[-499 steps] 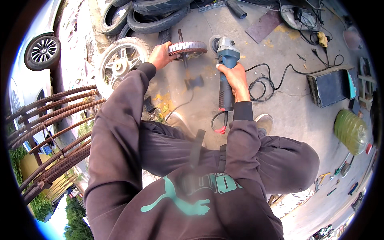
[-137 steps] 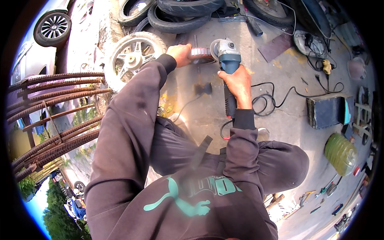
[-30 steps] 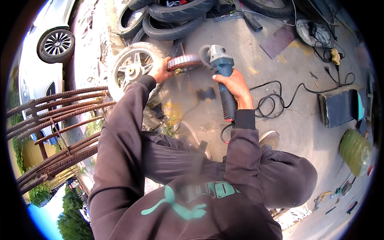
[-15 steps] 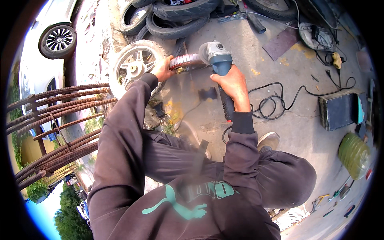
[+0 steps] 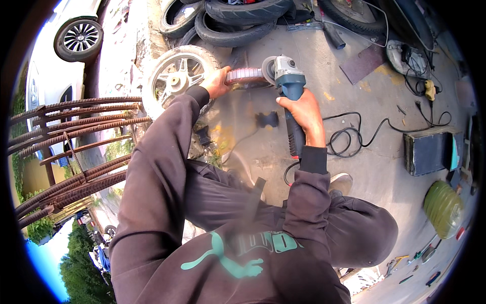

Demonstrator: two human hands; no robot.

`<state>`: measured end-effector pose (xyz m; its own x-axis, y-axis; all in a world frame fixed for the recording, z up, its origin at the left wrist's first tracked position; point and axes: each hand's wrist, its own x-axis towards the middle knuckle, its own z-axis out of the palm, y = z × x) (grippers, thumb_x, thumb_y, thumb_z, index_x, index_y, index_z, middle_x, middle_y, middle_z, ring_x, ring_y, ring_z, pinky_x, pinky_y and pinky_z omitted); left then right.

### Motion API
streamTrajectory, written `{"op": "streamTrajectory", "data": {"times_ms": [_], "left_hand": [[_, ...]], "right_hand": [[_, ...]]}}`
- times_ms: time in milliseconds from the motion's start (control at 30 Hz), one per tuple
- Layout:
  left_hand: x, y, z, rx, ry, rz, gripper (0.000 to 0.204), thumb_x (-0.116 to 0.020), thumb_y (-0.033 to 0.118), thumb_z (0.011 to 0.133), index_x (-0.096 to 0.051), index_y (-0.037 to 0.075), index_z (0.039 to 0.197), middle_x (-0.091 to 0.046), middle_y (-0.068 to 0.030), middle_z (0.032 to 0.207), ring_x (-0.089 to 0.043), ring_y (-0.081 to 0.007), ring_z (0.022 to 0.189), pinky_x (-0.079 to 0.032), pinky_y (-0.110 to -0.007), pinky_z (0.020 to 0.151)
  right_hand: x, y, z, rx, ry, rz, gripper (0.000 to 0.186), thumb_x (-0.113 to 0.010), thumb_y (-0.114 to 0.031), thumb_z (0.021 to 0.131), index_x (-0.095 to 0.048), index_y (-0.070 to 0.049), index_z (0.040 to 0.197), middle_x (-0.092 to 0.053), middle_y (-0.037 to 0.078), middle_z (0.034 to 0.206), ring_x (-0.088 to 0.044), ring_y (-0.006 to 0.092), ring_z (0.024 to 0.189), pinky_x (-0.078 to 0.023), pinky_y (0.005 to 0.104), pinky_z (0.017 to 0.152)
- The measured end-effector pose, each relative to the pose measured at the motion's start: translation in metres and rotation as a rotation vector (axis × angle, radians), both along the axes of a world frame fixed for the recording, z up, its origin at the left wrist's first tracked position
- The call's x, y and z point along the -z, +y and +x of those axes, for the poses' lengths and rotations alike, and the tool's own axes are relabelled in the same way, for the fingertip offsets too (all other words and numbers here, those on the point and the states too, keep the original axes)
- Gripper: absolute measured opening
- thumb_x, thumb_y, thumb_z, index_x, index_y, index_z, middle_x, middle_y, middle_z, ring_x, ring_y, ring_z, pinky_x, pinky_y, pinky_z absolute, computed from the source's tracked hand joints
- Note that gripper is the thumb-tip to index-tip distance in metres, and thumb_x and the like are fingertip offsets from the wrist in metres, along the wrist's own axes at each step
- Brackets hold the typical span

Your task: The person uses an angle grinder to cut and grind the sidewalls of a motorcycle tire while sitting on the ground. They then lift the tire to inspect the cut and proceed to grind a separate tire rim.

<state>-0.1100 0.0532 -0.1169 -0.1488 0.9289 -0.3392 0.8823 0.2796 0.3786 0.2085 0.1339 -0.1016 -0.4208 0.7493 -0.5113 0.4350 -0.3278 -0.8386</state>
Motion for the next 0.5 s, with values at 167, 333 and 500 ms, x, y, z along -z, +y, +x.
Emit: {"op": "streamTrajectory", "data": {"times_ms": [167, 333, 500], "left_hand": [[0.002, 0.0, 0.0, 0.024, 0.044, 0.017, 0.039, -0.077, 0.015, 0.079, -0.058, 0.004, 0.111, -0.069, -0.0244, 0.09, -0.069, -0.0437, 0.093, -0.054, -0.047, 0.079], [-0.007, 0.01, 0.014, 0.066, 0.094, -0.001, 0.039, -0.074, 0.014, 0.081, -0.059, 0.004, 0.115, -0.07, -0.0262, 0.094, -0.069, -0.0459, 0.094, -0.054, -0.051, 0.081], [-0.014, 0.016, 0.023, 0.083, 0.126, -0.032, 0.038, -0.073, 0.013, 0.082, -0.059, 0.003, 0.115, -0.071, -0.0268, 0.094, -0.069, -0.0465, 0.094, -0.054, -0.053, 0.081]], "right_hand": [[-0.029, -0.008, -0.01, -0.047, -0.084, 0.103, 0.059, -0.082, -0.033, 0.071, -0.066, 0.007, 0.111, -0.074, 0.024, 0.101, -0.074, 0.0347, 0.094, -0.057, 0.0428, 0.084], [-0.039, -0.015, -0.022, -0.094, -0.239, 0.293, 0.059, -0.083, -0.033, 0.072, -0.064, 0.008, 0.111, -0.074, 0.025, 0.098, -0.074, 0.0368, 0.091, -0.057, 0.0446, 0.081], [-0.048, -0.023, -0.03, -0.118, -0.297, 0.372, 0.063, -0.082, -0.034, 0.072, -0.062, 0.009, 0.113, -0.073, 0.028, 0.098, -0.073, 0.0411, 0.093, -0.057, 0.0472, 0.083]]}}
